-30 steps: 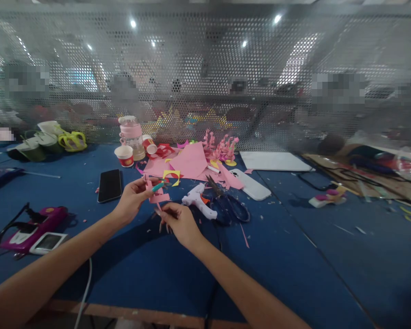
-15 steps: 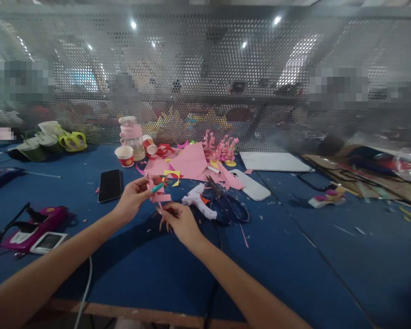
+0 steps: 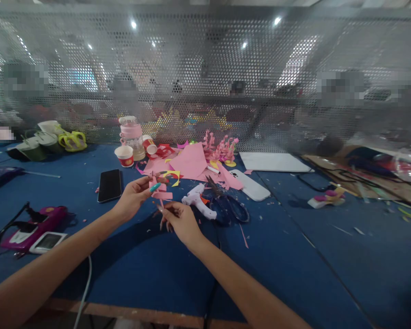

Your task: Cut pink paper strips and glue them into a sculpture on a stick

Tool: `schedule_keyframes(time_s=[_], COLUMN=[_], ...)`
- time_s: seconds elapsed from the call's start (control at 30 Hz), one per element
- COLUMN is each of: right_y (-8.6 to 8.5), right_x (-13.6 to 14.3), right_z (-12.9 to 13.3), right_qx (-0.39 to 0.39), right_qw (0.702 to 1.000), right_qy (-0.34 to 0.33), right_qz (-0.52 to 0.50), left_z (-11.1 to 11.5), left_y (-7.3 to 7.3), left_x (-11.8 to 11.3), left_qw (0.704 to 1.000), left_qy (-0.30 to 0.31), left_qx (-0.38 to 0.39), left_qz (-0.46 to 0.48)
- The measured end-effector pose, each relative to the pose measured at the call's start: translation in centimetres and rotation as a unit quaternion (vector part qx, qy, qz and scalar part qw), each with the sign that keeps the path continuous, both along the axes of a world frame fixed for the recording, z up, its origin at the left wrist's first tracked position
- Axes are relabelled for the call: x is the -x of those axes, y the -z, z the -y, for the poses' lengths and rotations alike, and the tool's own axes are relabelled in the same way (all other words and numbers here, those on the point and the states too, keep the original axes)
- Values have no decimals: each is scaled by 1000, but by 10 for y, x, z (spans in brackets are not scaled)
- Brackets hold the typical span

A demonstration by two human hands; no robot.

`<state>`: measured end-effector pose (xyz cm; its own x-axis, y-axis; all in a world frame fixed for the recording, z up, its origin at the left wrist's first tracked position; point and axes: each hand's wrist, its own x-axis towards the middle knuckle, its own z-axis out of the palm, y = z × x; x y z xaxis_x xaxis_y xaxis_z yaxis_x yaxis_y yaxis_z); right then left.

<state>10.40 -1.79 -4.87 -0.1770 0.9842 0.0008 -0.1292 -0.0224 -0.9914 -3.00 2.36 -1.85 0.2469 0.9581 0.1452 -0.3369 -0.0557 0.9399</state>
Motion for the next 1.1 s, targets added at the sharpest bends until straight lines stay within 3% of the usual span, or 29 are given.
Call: schedule_keyframes(time_s=[0.17,0.4,0.5,0.63,0.77,0.9,1.1], right_y=[-1,1,1,0,1,2,3], right_x=[-2,-1,-1,-2,-2,-1,-2], right_z=[1,-1,-1,-1,-1,0,0], right_qx=[-8,-20,-26,-41,-42,-60,-67], right_qw=[1000,1000,999,999,998,997,996], right_qy=[-11,-4,8,19,34,20,14], right_qz=[5,16,18,30,31,47,58], left_z=[-5,-5,-6,-10,-10,-7,-8], left_y=[1,4,4,7,8,7,10], left_x=[4,4,4,8,12,12,13], left_qw=[999,1000,997,962,900,863,866], left_qy=[11,-13,-46,-169,-249,-263,-257], left_qx=[30,-8,-60,-207,-304,-338,-349], left_qz=[26,-3,-28,-55,-189,-267,-248])
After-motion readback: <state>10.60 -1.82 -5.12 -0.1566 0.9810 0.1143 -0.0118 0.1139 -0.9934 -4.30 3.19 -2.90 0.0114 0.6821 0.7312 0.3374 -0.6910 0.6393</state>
